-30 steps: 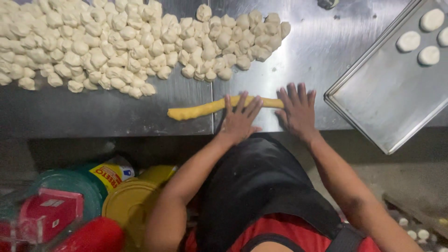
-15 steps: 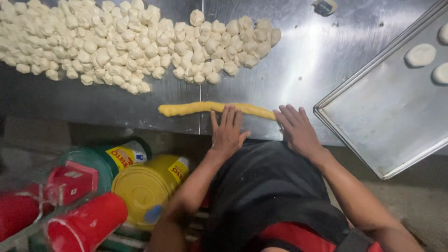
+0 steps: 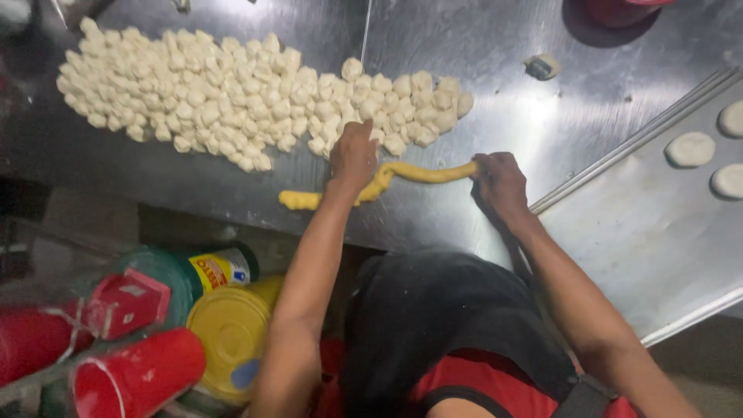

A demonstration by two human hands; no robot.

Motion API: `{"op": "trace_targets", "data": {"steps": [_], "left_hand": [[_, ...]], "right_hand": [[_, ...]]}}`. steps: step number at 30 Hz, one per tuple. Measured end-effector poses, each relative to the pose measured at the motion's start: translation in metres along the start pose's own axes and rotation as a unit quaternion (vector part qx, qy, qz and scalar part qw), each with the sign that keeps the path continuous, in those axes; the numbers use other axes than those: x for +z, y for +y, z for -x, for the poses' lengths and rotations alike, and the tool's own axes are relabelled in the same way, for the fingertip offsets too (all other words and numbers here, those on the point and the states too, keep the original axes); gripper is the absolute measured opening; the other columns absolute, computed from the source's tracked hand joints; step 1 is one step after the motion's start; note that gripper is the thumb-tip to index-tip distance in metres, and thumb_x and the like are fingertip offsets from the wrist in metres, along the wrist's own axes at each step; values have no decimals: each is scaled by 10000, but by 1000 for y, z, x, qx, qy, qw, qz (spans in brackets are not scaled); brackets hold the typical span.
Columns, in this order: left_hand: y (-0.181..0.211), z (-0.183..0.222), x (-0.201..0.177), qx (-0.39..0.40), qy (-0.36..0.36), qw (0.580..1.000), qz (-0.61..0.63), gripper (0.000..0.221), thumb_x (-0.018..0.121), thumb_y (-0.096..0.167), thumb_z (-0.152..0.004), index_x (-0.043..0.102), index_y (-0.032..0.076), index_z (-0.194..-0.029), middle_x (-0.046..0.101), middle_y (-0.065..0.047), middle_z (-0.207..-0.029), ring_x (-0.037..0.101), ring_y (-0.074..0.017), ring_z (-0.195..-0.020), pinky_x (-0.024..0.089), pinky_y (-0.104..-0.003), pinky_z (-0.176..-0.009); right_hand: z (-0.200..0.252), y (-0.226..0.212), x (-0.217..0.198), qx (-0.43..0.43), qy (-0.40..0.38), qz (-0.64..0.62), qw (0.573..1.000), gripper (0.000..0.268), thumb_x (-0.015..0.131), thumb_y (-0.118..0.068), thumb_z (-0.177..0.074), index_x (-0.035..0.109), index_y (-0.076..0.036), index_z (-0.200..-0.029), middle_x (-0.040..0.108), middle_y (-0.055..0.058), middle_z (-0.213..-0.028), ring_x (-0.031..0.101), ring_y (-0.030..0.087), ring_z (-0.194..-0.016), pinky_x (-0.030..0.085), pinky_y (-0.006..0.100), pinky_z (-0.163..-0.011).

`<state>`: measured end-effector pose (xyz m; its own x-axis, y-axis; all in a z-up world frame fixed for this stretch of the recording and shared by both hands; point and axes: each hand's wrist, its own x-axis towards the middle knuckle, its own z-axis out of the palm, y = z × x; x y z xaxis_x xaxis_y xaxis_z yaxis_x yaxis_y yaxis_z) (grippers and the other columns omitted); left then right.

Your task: The recorder prepares dough buns by brushing them with liquid, placing them on trays, and then shaping more dough pieces to put on a separate tray.

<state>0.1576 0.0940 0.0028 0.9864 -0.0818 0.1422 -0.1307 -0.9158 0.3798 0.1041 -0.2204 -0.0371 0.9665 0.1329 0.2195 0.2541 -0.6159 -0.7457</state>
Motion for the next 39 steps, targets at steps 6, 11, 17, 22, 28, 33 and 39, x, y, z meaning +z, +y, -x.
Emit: {"op": "trace_targets", "data": {"steps": [6, 11, 17, 22, 28, 33, 39], "left_hand": [[-26, -74, 40, -26, -40, 996, -75, 230, 743, 221, -913, 722, 66, -1081, 636, -214, -1091, 683, -409, -946, 564, -493, -793], [-50, -65, 17, 31, 7, 999, -3, 139, 787, 159, -868, 746, 67, -964, 731, -186, -949, 719, -383, -912, 584, -465, -804], [5, 19, -116, -317, 30, 764, 561, 501, 664, 13, -899, 542, 81, -1381, 694, -187, -1090, 750, -276, -869, 666, -375, -751], [-38, 111, -70, -300, 86, 607, 731, 434, 670, 70, -973, 543, -69, -1363, 709, -187, -1186, 733, -308, -1071, 659, -367, -902], [-8, 141, -55, -393, 107, 589, 698, 418, 708, 27, -908, 605, -38, -1308, 702, -129, -1148, 723, -229, -980, 648, -381, -785], [-29, 125, -22, -351, 72, 616, 702, 374, 753, -19, -882, 651, -83, -1237, 725, -163, -1112, 733, -219, -923, 645, -356, -810], [-16, 72, -4, -301, -68, 637, 706, 277, 733, 18, -897, 672, -86, -1146, 756, -163, -1049, 760, -217, -872, 657, -338, -719]], "right_hand": [[12, -7, 1, 6, 52, 12, 999, 301, 810, -93, -879, 728, -53, -1166, 726, 159, -1050, 726, 319, -877, 585, 394, -768], [29, 0, 1, 4, 53, 23, 998, 265, 820, -93, -877, 732, -63, -1126, 743, 142, -1057, 734, 321, -912, 590, 390, -808], [17, -25, -7, -70, 65, 57, 994, 322, 837, -138, -812, 710, -44, -1093, 747, 145, -1088, 698, 324, -853, 569, 403, -746], [11, -12, -5, -143, 29, 94, 985, 222, 805, -81, -865, 728, -72, -1072, 757, 95, -1080, 669, 261, -779, 561, 384, -685], [-1, -19, -19, -166, -50, 133, 976, 294, 780, -76, -865, 749, -117, -1154, 742, 80, -1041, 679, 254, -826, 564, 377, -689], [-7, -38, -49, -47, -178, 282, 941, 361, 773, -120, -881, 769, -197, -1233, 746, 93, -957, 693, 281, -807, 552, 400, -645], [27, -90, -47, 275, -80, 34, 957, 252, 738, -139, -977, 752, -70, -1219, 772, 130, -992, 719, 240, -854, 573, 358, -773]]}}
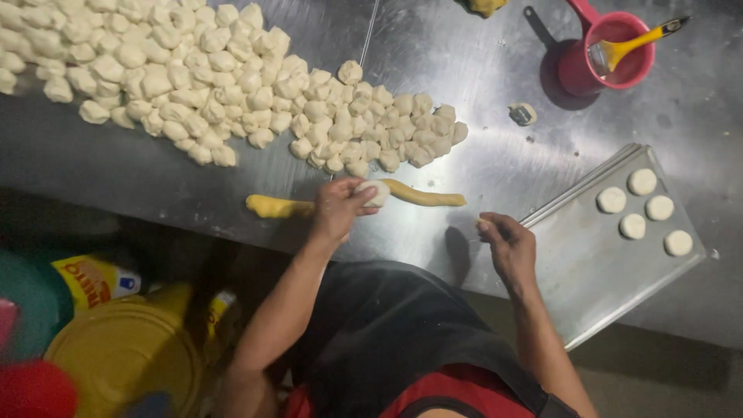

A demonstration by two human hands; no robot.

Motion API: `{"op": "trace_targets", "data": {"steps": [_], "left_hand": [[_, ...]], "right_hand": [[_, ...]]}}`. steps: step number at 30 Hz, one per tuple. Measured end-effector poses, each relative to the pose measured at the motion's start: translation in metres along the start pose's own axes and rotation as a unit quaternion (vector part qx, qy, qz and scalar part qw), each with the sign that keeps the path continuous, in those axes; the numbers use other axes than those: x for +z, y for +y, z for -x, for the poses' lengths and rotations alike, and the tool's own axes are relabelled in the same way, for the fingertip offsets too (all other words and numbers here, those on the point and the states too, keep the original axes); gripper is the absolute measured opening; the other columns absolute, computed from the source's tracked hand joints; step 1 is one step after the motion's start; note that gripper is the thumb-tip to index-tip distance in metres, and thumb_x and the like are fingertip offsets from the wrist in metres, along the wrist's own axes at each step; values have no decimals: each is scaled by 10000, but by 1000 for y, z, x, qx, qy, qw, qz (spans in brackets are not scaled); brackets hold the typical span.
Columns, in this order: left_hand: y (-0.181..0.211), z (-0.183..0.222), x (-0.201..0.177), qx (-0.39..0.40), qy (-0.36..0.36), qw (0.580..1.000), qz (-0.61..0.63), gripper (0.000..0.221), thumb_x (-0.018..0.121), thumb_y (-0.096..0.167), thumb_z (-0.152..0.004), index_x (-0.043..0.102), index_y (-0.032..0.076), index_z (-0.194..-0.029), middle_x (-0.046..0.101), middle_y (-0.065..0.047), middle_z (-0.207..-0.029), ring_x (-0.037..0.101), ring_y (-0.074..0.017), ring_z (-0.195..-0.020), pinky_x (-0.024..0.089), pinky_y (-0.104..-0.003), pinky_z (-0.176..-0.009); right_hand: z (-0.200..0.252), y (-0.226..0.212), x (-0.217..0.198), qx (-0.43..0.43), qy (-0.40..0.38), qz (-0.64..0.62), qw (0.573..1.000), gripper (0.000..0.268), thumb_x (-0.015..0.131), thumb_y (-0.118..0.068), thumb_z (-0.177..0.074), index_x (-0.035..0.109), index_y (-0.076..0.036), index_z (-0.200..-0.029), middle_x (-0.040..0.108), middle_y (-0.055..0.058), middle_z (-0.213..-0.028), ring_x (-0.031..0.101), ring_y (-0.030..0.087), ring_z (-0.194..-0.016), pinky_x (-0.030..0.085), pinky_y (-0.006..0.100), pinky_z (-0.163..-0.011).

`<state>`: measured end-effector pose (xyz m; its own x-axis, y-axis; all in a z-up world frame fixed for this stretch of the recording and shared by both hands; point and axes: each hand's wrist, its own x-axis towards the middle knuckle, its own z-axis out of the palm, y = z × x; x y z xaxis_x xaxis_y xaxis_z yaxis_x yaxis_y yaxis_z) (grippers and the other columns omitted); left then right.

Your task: The recorder prepares dough buns by brushing them with liquid, placing them on trays, and then shaping more dough pieces to put on a separate tray.

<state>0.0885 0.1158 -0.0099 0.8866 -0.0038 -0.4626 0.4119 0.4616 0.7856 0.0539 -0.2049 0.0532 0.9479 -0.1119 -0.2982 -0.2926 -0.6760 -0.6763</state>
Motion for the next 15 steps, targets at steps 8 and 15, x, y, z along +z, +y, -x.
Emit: {"op": "trace_targets", "data": {"steps": [8, 15], "left_hand": [[29, -23, 20, -41, -94, 995, -2, 267, 730, 52, -916, 679, -16, -1169, 746, -157, -1079, 738, -204, -945, 662, -306, -760], [84, -15, -39, -23, -30, 999, -1, 312, 724, 49, -901, 668, -11, -1202, 727, -155, -1116, 740, -221, -969, 680, -387, -810]], "right_hand": [[11, -24, 57, 41, 58, -403, 913, 402, 684, -19, -920, 642, 19, -1317, 731, 126, -1090, 715, 177, -875, 610, 309, -781], [19, -40, 68, 12, 149, -222, 964, 290, 793, -79, -929, 664, -16, -1181, 722, 76, -991, 638, 136, -768, 515, 267, -631]]}}
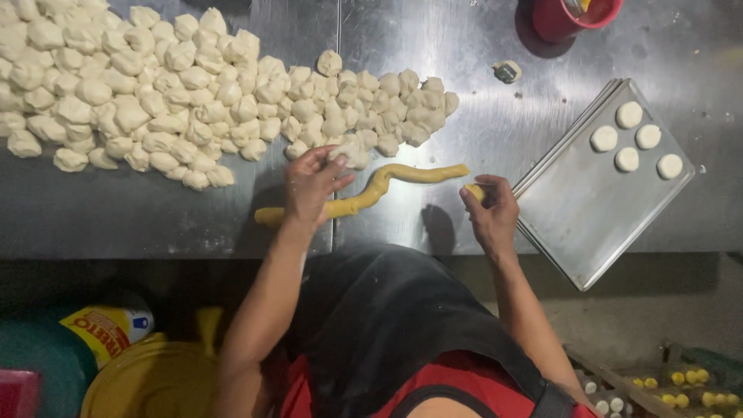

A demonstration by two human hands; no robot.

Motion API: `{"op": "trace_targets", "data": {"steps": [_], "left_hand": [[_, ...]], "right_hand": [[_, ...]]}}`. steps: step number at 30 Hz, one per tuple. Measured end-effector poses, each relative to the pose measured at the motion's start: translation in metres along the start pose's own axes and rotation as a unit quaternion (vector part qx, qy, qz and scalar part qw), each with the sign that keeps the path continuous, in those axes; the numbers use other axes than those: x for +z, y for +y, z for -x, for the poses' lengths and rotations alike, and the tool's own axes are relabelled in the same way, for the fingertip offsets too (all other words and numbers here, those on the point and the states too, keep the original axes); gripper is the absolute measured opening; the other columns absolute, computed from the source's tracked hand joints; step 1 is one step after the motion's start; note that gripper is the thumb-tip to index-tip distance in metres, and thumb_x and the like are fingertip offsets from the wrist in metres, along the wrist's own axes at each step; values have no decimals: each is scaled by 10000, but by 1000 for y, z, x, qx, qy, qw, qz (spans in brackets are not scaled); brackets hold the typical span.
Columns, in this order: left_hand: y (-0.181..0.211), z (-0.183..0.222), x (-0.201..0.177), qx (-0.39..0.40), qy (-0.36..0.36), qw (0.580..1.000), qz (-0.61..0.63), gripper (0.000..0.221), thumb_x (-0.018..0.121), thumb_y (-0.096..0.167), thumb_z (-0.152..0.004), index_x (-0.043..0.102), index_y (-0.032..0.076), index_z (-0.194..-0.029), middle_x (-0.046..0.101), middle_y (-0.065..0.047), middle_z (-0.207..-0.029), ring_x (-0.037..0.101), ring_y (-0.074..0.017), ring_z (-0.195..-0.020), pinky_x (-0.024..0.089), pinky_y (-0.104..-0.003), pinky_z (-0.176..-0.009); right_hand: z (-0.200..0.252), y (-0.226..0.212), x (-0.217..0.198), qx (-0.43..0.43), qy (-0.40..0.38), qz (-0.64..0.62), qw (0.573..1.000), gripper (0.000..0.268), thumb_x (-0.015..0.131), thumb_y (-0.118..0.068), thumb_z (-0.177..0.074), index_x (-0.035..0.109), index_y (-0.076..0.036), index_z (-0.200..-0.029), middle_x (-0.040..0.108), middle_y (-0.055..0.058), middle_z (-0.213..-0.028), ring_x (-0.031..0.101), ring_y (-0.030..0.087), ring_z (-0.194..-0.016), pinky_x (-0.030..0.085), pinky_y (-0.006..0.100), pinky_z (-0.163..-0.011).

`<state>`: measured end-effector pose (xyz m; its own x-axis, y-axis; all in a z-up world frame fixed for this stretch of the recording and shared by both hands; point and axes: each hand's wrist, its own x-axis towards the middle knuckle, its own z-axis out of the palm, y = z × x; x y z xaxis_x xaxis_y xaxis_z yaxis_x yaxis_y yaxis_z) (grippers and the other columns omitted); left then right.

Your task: The recorder prepares dough buns by brushing them with liquid, placing them on trays, and then shaping more dough pieces to put on a separate tray.

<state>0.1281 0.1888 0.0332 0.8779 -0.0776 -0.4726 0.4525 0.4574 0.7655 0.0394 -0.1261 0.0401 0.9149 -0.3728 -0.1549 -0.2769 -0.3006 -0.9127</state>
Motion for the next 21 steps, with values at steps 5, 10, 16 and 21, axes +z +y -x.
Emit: {"op": "trace_targets", "data": {"steps": [5, 10, 16, 21], "left_hand": [[-22, 1, -33, 19, 16, 997, 73, 278, 728, 32, -917, 665, -2, -1185, 714, -98, -1131, 707, -182, -981, 651, -373, -800], [-34, 10, -23, 38, 65, 992, 101, 291, 725, 48, -911, 680, 9, -1196, 716, -70, -1106, 701, -166, -946, 628, -343, -770], [-65, 18, -8, 82, 109, 982, 131, 284, 743, 69, -924, 679, 12, -1195, 699, -56, -1065, 683, -143, -934, 630, -325, -776], [-99, 34, 0, 119, 166, 967, 151, 296, 738, 67, -910, 691, 6, -1196, 713, -68, -1040, 695, -140, -887, 634, -308, -750]], "right_hand": [[-17, 7, 9, -144, -32, 222, 964, 192, 813, -115, -941, 725, -61, -1103, 738, 81, -947, 691, 155, -774, 561, 283, -637], [-42, -4, 32, -295, -117, 286, 904, 212, 777, -157, -877, 726, -62, -1060, 730, 109, -967, 718, 260, -785, 569, 374, -651], [-71, 13, 30, -420, -185, 341, 821, 128, 751, -182, -898, 729, -94, -987, 723, 109, -992, 704, 329, -834, 563, 431, -671], [-94, 20, 9, -444, -279, 389, 757, 136, 717, -134, -847, 742, -118, -980, 723, 99, -1000, 704, 326, -855, 560, 429, -674]]}}
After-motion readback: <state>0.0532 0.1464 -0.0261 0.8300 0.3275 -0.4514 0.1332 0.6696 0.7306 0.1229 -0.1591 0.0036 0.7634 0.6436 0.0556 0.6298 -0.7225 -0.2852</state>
